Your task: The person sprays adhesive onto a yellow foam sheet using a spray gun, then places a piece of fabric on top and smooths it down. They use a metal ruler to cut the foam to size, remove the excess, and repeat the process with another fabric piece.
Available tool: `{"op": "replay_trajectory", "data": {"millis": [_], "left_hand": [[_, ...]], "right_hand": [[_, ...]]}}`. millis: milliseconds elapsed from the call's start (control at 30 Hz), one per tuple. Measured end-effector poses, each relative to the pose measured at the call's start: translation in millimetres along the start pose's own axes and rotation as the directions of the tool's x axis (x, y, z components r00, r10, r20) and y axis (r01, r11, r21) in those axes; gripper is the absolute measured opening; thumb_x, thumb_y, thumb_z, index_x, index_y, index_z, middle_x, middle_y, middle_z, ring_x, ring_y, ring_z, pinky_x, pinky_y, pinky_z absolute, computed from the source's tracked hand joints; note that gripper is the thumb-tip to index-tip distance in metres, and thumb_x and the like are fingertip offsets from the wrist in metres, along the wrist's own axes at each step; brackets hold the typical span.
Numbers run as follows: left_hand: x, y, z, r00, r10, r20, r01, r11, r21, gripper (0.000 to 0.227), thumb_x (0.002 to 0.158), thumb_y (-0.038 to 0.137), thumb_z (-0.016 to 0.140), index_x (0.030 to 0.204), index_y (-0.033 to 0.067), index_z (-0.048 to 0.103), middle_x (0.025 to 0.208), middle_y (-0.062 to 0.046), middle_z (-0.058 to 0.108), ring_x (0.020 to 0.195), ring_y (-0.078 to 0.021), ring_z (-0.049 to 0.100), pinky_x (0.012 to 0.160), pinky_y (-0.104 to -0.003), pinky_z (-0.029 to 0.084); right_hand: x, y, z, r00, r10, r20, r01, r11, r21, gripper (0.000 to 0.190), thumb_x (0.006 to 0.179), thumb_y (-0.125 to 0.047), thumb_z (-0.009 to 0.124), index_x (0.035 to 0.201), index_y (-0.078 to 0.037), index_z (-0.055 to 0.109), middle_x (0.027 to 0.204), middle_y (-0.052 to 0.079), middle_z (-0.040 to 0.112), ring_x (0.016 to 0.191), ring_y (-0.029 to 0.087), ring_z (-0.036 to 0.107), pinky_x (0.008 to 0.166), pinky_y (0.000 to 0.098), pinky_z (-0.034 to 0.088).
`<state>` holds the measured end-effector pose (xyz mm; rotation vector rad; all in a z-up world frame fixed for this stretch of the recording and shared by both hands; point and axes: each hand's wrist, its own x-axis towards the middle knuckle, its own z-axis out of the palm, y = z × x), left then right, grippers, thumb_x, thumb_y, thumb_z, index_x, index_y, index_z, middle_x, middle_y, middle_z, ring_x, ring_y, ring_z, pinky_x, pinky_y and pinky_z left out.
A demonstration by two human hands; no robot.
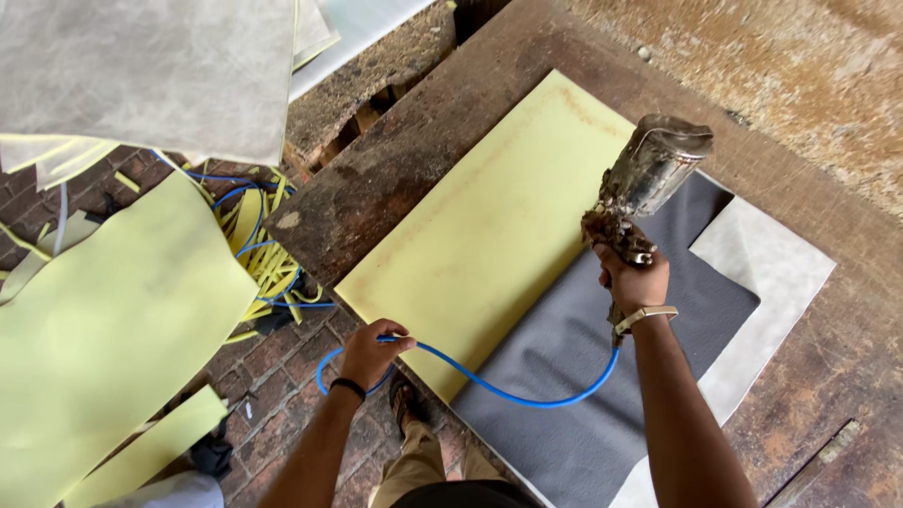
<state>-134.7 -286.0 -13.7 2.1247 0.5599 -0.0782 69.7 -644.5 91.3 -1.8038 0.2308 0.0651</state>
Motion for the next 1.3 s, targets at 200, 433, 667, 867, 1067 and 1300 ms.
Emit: {"op": "replay_trajectory", "data": {"millis": [200,433,667,867,1067,1300], "left_hand": [[9.3,5.1,-0.8,0.998,-0.020,-0.061,0.019,1.000,-0.022,0.029,0.074,0.034,0.087,0.090,0.0101,0.079,0.084,-0.005,0.081,0.081,-0.0177,0.077,0.074,-0.034,0.059],[18.1,5.0,6.5,0.998,-0.057,-0.001,0.057,0.998,-0.015,0.030,0.075,0.034,0.087,0.092,0.0109,0.080,0.085,-0.005,0.081,0.082,-0.0168,0.076,0.074,-0.034,0.059],[24.2,9.7,12.3,0.998,-0.044,0.039,0.045,0.999,-0.014,0.031,0.073,0.033,0.088,0.093,0.0103,0.080,0.085,-0.005,0.082,0.082,-0.0168,0.077,0.074,-0.034,0.060],[25.5,5.5,9.7,0.992,-0.124,0.008,0.124,0.992,-0.019,0.031,0.077,0.036,0.086,0.093,0.0109,0.079,0.087,-0.003,0.081,0.083,-0.0162,0.075,0.074,-0.034,0.059],[24.6,-4.8,10.8,0.988,-0.154,-0.006,0.153,0.987,-0.047,0.031,0.078,0.037,0.085,0.095,0.0107,0.080,0.087,-0.004,0.081,0.082,-0.0148,0.073,0.073,-0.033,0.058],[23.7,-8.9,11.5,0.990,-0.138,-0.014,0.135,0.984,-0.119,0.030,0.081,0.035,0.084,0.096,0.0091,0.080,0.088,-0.004,0.080,0.084,-0.0146,0.072,0.075,-0.033,0.058]], "right_hand": [[62.0,-3.5,3.0,0.985,-0.108,-0.137,0.120,0.989,0.085,0.051,0.089,-0.015,0.078,0.138,-0.006,0.065,0.075,0.001,0.067,0.055,0.009,0.060,0.049,0.0271,0.050],[76.1,19.7,-5.0,0.993,-0.094,-0.067,0.090,0.994,-0.063,0.034,0.098,-0.020,0.078,0.125,-0.001,0.073,0.087,0.003,0.075,0.070,0.007,0.068,0.060,0.0244,0.054],[60.2,28.7,-6.4,0.984,0.114,-0.134,-0.102,0.990,0.093,0.044,0.086,-0.014,0.079,0.129,-0.010,0.067,0.074,0.003,0.067,0.055,0.010,0.059,0.048,0.0279,0.049],[91.2,14.4,-12.6,0.986,0.125,-0.113,-0.110,0.985,0.129,0.034,0.093,-0.017,0.082,0.113,0.007,0.069,0.078,0.007,0.071,0.058,0.013,0.066,0.052,0.0290,0.056],[128.4,3.0,8.1,0.995,0.016,-0.096,-0.006,0.995,0.099,0.031,0.090,-0.016,0.079,0.115,0.001,0.068,0.080,0.007,0.072,0.058,0.015,0.066,0.052,0.0323,0.054],[175.1,-13.2,32.9,0.981,0.045,0.189,-0.069,0.990,0.123,0.027,0.090,-0.018,0.078,0.105,0.004,0.069,0.080,0.009,0.073,0.061,0.017,0.070,0.055,0.0320,0.061]]}}
